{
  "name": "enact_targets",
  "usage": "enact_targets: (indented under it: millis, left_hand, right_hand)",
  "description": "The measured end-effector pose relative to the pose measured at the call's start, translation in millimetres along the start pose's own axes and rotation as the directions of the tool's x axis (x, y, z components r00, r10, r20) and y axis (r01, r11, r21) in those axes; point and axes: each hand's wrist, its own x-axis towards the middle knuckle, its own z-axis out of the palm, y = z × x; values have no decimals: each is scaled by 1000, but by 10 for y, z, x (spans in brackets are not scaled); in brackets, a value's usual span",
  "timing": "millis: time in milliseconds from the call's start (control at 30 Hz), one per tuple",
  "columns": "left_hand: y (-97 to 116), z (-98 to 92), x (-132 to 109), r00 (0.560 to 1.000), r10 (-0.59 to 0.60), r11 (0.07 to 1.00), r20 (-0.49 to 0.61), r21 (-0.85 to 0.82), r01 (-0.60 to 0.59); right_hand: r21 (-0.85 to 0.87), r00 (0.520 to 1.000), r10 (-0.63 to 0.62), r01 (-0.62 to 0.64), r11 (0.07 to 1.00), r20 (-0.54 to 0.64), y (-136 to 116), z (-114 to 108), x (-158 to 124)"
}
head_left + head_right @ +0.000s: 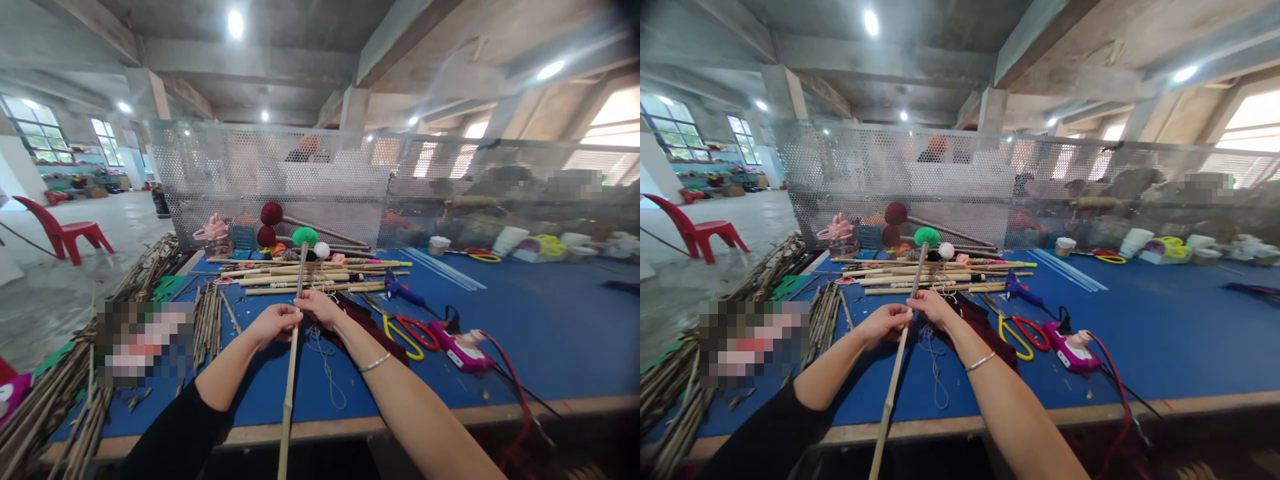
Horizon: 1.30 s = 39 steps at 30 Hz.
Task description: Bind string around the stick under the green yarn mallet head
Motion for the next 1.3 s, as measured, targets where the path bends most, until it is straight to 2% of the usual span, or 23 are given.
enact_targets:
  millis: [67, 133, 267, 333, 400, 467, 533, 633, 733, 867, 1000, 1100, 1233, 1300]
  left_hand:
    - [2, 8, 3, 998, 36, 999, -52, 42, -34]
    - [24, 21, -3, 996, 64, 998, -59, 14, -63]
    - [81, 40, -37, 998, 61, 993, 22, -105, -59]
    - [80, 32, -45, 996, 38, 994, 76, -104, -30]
    - [53, 16, -39, 996, 0, 998, 85, -57, 4]
    - [18, 2, -23, 999, -17, 1000, 41, 18, 17]
    - [-5, 0, -7, 1000, 13, 997, -9, 72, -12]
    - [8, 21, -7, 999, 48, 999, -20, 24, -48]
    - [53, 48, -36, 999, 20, 997, 45, -76, -17]
    - [62, 49, -57, 994, -39, 996, 103, -70, 47]
    - [11, 31, -22, 1000, -1, 998, 13, 62, 0]
    - [6, 35, -2, 999, 32, 997, -41, 72, -29]
    - [60, 56, -34, 999, -2, 999, 42, -34, 3]
    - [71, 57, -50, 995, -40, 998, 87, -54, 44]
  right_hand:
    - [-6, 1000, -2, 2, 1000, 6, 4, -25, -2]
    - [36, 998, 5, -7, 999, 60, 15, -64, -6]
    - [153, 981, -5, -26, 988, 193, 39, -135, -8]
    - [135, 982, -13, -13, 991, 187, 50, -143, 0]
    - [69, 987, -9, -2, 998, 162, 57, -131, 11]
    - [-1, 991, -3, 3, 1000, 133, 61, -111, 21]
    - [-28, 995, -7, 10, 1000, 104, 61, -95, 24]
    - [57, 993, -3, -4, 998, 119, 55, -97, 14]
    - [163, 986, 13, -41, 986, 167, 54, -108, -1]
    - [110, 990, 13, -29, 994, 143, 73, -71, -1]
    - [18, 997, -13, 12, 1000, 72, 83, -8, 12]
    - [32, 997, -4, 1, 999, 71, 68, -7, 8]
    - [95, 987, 47, -63, 993, 156, 58, -55, -9]
    - [79, 988, 40, -53, 995, 152, 74, -65, -8]
